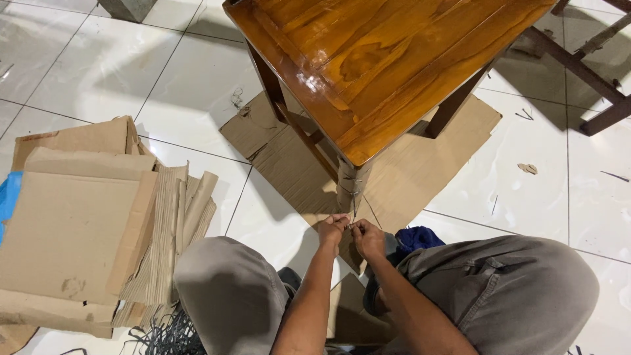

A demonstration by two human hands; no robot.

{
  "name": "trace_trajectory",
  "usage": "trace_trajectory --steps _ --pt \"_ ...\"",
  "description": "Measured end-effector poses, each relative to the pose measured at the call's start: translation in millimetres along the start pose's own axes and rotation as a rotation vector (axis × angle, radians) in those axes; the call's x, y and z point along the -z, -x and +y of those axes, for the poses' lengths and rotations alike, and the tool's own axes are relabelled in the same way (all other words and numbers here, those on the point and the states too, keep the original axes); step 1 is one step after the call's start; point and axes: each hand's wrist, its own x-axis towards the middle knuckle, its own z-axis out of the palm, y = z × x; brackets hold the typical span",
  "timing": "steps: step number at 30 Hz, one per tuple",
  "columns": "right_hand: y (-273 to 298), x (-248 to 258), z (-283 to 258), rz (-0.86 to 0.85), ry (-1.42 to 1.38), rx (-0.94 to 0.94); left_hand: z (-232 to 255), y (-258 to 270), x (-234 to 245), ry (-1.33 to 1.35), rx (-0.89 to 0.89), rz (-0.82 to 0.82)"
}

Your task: Wrapping a wooden chair leg with cardboard and securing it with string.

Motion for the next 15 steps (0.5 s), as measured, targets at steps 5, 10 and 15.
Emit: trace_trajectory --steps 5,10,15 --pt "-5 -6 4 -0.018 -0.057 0.088 8 6 1 -0.021 -0.002 -0.056" --pt "-9 -4 10 -0.045 -0.067 0.135 0 -2 0 -0.070 -0.011 -0.090" --pt "-1 -3 9 -0.086 -0.032 0.186 0 1 3 -0.046 -0.085 -0.041"
